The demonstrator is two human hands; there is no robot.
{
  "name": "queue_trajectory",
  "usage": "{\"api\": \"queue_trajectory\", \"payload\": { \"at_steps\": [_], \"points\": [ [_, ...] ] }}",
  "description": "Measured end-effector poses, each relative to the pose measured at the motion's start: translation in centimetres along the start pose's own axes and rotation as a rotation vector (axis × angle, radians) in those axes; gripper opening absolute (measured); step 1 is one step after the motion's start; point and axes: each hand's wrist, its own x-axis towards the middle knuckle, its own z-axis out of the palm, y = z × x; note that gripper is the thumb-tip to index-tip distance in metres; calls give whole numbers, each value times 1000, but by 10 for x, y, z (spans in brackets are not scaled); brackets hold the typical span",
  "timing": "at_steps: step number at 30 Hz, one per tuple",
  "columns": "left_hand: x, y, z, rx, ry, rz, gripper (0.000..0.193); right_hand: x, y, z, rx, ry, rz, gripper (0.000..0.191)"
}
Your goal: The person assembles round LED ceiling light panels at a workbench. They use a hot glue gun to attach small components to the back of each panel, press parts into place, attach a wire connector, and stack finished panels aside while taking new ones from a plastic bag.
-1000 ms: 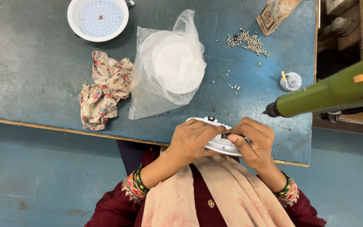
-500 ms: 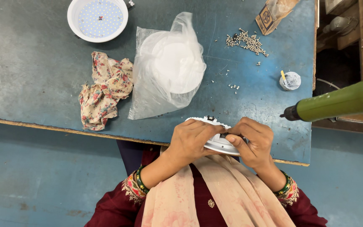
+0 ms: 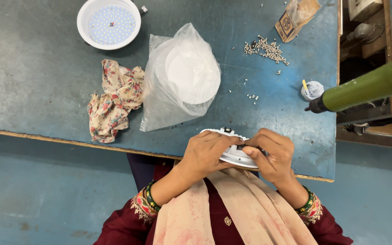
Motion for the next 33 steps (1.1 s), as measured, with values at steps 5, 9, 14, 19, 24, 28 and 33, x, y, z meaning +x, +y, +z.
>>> {"api": "queue_trajectory", "payload": {
  "at_steps": [5, 9, 14, 19, 24, 28, 33],
  "points": [
    [1, 3, -1, 41, -17, -11, 62, 7, -8, -4, -54, -50, 113, 16],
    [0, 6, -7, 71, -71, 51, 68, 10, -14, -10, -63, -141, 228, 9],
    [4, 10, -16, 233, -119, 22, 75, 6, -8, -6, -89, -157, 253, 11],
    [6, 21, -25, 187, -165, -61, 79, -10, 39, 4, 84, -165, 421, 13],
    [2, 27, -30, 184, -182, -102, 81, -12, 130, 5, 193, 74, 784, 20],
    [2, 27, -26, 189, -196, -134, 81, -10, 172, 16, 27, 125, 640, 18],
    [4, 27, -27, 202, -137, -117, 84, 6, 175, 26, -282, 57, 367, 13]
  ]
}}
